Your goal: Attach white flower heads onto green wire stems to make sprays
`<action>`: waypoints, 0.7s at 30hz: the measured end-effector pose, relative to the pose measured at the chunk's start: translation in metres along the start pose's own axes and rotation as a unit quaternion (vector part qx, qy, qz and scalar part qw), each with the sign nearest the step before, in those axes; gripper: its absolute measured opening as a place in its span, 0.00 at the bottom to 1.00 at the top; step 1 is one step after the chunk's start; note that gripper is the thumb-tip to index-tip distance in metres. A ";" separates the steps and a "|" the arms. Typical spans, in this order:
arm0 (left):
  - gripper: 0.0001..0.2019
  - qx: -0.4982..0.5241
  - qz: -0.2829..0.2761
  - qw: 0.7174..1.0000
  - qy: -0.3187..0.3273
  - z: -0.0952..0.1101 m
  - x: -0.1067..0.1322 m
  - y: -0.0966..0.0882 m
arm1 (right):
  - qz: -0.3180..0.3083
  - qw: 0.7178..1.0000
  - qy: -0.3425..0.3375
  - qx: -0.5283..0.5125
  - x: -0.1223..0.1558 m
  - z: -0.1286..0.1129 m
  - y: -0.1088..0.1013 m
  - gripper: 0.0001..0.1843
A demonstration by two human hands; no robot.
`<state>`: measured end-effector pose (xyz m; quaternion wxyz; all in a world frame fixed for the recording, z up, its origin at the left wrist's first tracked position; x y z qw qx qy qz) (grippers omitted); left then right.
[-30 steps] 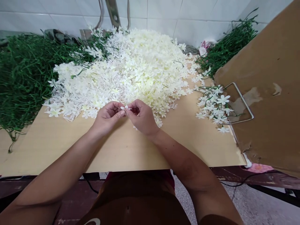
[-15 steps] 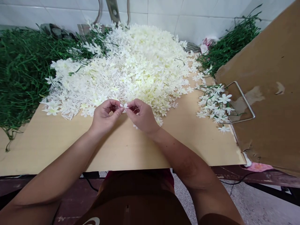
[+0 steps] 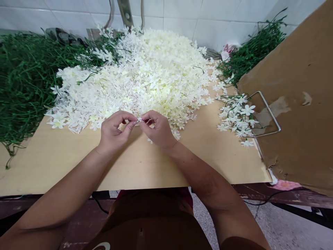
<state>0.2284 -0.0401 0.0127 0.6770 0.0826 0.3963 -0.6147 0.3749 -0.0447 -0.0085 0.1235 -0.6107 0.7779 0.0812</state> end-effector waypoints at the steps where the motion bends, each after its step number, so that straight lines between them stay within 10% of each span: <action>1: 0.04 0.003 0.001 1.000 -0.005 -0.001 0.000 -0.001 | -0.003 1.000 0.005 -0.004 0.000 0.001 0.000 0.03; 13: 0.06 -0.023 -0.092 0.995 -0.017 -0.006 -0.021 -0.005 | 0.064 0.992 -0.076 0.079 -0.007 -0.002 -0.009 0.05; 21: 0.07 -0.240 0.145 0.956 -0.081 -0.110 -0.114 -0.084 | 0.086 0.992 -0.072 0.064 -0.014 -0.001 -0.015 0.04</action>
Point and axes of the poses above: each hand's wrist, its own x-axis away from the middle knuckle, its own y-axis out of the palm, z = x × y, the point moved 5 cm from there along -x, towards the middle knuckle, and after that the axes turned 13 degrees about z, right-handed, at the moved point
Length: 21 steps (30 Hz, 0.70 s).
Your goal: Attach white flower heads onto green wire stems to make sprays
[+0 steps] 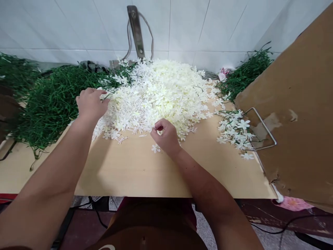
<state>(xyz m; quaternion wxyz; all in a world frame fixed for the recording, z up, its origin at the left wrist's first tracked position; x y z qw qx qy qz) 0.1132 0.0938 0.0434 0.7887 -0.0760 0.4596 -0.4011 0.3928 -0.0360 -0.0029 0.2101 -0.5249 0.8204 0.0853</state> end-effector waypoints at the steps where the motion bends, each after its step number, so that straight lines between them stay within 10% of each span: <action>1: 0.09 -0.003 0.000 1.000 -0.009 -0.010 -0.006 0.004 | 0.000 1.000 -0.001 0.001 -0.001 0.000 0.000 0.04; 7: 0.11 -0.028 0.029 0.997 -0.068 -0.023 -0.027 -0.004 | -0.004 1.000 0.007 -0.006 -0.001 0.001 -0.001 0.04; 14: 0.16 0.113 0.081 0.990 -0.038 0.031 -0.048 -0.035 | -0.014 0.997 0.058 -0.053 -0.002 -0.003 -0.001 0.06; 21: 0.15 0.196 -0.124 0.972 -0.034 0.081 0.046 -0.001 | -0.083 0.939 0.214 -0.254 0.000 -0.002 0.005 0.10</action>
Point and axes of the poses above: each hand's wrist, its own x-axis away from the middle knuckle, its own y-axis out of the palm, z = x × y, the point moved 5 cm from there along -x, towards the middle knuckle, and after that the axes turned 13 degrees about z, right-handed, at the moved point
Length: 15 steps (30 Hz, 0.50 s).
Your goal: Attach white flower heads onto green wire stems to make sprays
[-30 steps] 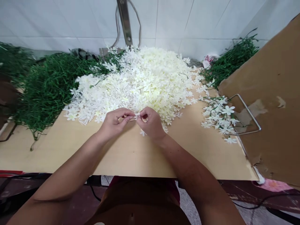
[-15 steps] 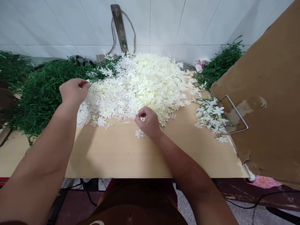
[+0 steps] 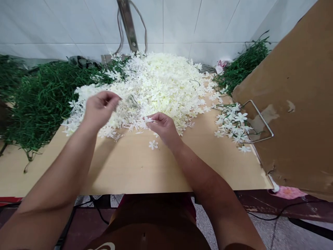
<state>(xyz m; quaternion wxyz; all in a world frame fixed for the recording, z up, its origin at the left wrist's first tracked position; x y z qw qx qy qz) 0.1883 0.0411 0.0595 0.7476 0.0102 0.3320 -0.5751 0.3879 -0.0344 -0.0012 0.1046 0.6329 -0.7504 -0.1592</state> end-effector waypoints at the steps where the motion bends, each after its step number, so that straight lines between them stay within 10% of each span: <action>1: 0.13 0.003 -0.043 0.999 -0.004 0.001 0.017 0.012 | -0.016 1.000 0.010 -0.024 0.001 0.001 0.002 0.10; 5: 0.08 -0.022 -0.132 0.991 -0.008 0.006 0.061 0.035 | -0.048 0.996 0.041 -0.063 0.003 0.004 0.006 0.11; 15: 0.06 -0.101 -0.090 0.982 0.128 0.020 0.077 0.026 | -0.033 0.985 0.153 -0.078 0.000 0.012 0.000 0.17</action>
Point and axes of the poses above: each hand's wrist, its own x-axis away from the middle knuckle, its own y-axis out of the palm, z = x × y, the point moved 5 cm from there along -x, towards the middle knuckle, and after that the axes turned 13 degrees about z, right-handed, at the moved point
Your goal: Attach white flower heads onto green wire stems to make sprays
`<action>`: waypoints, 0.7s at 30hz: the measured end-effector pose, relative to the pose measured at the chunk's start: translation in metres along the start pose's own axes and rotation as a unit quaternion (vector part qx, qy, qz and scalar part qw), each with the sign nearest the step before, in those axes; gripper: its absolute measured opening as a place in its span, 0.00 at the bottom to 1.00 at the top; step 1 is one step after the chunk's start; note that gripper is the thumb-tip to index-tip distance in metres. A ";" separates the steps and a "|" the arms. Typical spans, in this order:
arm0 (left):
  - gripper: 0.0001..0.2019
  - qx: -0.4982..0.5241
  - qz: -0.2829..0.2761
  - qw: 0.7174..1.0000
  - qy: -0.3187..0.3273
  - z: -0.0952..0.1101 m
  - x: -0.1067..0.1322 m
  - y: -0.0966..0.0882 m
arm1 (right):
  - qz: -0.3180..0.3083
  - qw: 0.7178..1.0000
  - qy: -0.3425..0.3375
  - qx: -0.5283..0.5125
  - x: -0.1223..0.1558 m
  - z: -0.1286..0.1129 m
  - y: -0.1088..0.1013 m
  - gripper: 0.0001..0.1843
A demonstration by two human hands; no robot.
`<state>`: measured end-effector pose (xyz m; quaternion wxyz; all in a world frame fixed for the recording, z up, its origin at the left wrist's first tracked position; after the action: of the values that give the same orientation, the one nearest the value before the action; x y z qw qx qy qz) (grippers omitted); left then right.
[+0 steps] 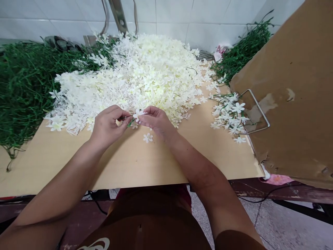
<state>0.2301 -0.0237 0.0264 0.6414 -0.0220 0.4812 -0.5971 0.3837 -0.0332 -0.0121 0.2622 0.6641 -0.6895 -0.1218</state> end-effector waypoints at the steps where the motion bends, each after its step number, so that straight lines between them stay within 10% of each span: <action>1: 0.05 0.017 0.005 1.000 0.002 0.000 0.001 0.000 | 0.001 1.000 0.014 -0.011 0.000 0.000 0.000 0.18; 12: 0.10 0.270 0.133 0.928 -0.221 -0.025 -0.006 -0.018 | 0.044 0.998 0.030 -0.032 0.000 -0.006 -0.001 0.16; 21: 0.21 0.412 0.062 0.839 -0.350 -0.024 -0.003 -0.009 | 0.002 0.997 0.063 0.033 0.007 0.001 0.006 0.12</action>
<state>0.2090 -0.0106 0.0211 0.7528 0.0662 -0.0653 -0.6516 0.3779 -0.0394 -0.0081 0.2833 0.6772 -0.6768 -0.0562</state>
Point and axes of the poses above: each hand's wrist, its own x-axis away from the middle knuckle, its own y-axis out of the palm, z = x × y, the point moved 5 cm from there along -x, towards the middle knuckle, and after that the axes turned 13 degrees about z, right-handed, at the moved point
